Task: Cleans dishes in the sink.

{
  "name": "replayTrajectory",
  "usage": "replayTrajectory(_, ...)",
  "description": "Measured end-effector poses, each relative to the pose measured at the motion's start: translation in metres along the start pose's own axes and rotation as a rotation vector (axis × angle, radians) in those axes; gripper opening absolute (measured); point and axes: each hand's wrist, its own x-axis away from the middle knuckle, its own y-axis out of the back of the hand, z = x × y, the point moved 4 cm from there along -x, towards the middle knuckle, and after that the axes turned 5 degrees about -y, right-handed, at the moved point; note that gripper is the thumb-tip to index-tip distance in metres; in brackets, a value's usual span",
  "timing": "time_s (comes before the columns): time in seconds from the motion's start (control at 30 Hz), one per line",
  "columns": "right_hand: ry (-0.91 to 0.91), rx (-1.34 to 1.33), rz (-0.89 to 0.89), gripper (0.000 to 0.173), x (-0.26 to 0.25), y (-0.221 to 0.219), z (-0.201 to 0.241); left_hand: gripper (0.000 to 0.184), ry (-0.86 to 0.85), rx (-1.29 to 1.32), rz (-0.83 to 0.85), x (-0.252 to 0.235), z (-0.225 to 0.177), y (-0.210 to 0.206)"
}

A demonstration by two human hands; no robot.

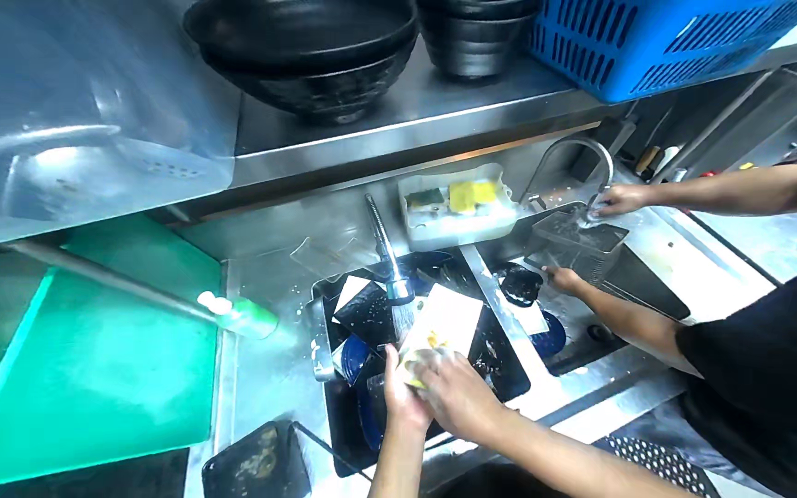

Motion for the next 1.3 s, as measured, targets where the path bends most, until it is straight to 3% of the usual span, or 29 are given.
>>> replayTrajectory(0.13, 0.031, -0.001, 0.12, 0.041, -0.001, -0.005, 0.011, 0.047, -0.111, -0.011, -0.081, -0.009, -0.015, 0.019)
replayTrajectory(0.27, 0.052, -0.016, 0.186, 0.041, -0.008, -0.006, 0.015, 0.049, -0.142, 0.041, -0.089, -0.013, -0.022, 0.026)
replayTrajectory(0.4, -0.012, -0.059, 0.315, 0.044, -0.022, -0.007, 0.008, 0.059, -0.06, 0.064, -0.082, -0.007, -0.017, 0.029)
replayTrajectory(0.47, -0.077, -0.027, 0.351, 0.046, -0.034, -0.008, -0.007, 0.055, 0.019, 0.001, -0.078, -0.003, -0.012, 0.031)
replayTrajectory(0.63, -0.263, 0.087, 0.171, 0.055, -0.079, -0.008, -0.086, 0.04, 0.127, -0.09, -0.198, 0.009, 0.002, 0.037)
replayTrajectory(0.73, -0.384, 0.129, 0.078, 0.056, -0.091, -0.007, -0.102, 0.04, 0.141, -0.094, -0.199, 0.006, 0.004, 0.035)
replayTrajectory(0.83, -0.406, 0.026, 0.16, 0.054, -0.087, -0.013, -0.071, 0.045, 0.14, -0.084, -0.162, -0.005, 0.003, 0.035)
replayTrajectory(0.97, -0.307, -0.21, 0.33, 0.051, -0.07, -0.019, -0.003, 0.068, 0.065, -0.081, -0.092, -0.009, -0.014, 0.013)
replayTrajectory(1.07, -0.226, -0.266, 0.361, 0.052, -0.055, -0.013, 0.012, 0.053, -0.058, -0.178, -0.214, 0.004, -0.037, -0.024)
replayTrajectory(1.2, -0.167, -0.048, 0.216, 0.048, -0.055, -0.023, -0.038, 0.039, -0.036, -0.017, -0.11, -0.036, -0.021, 0.03)
replayTrajectory(1.3, -0.261, 0.082, 0.07, 0.05, -0.086, -0.01, -0.098, 0.041, 0.037, -0.041, -0.121, -0.036, -0.011, 0.034)
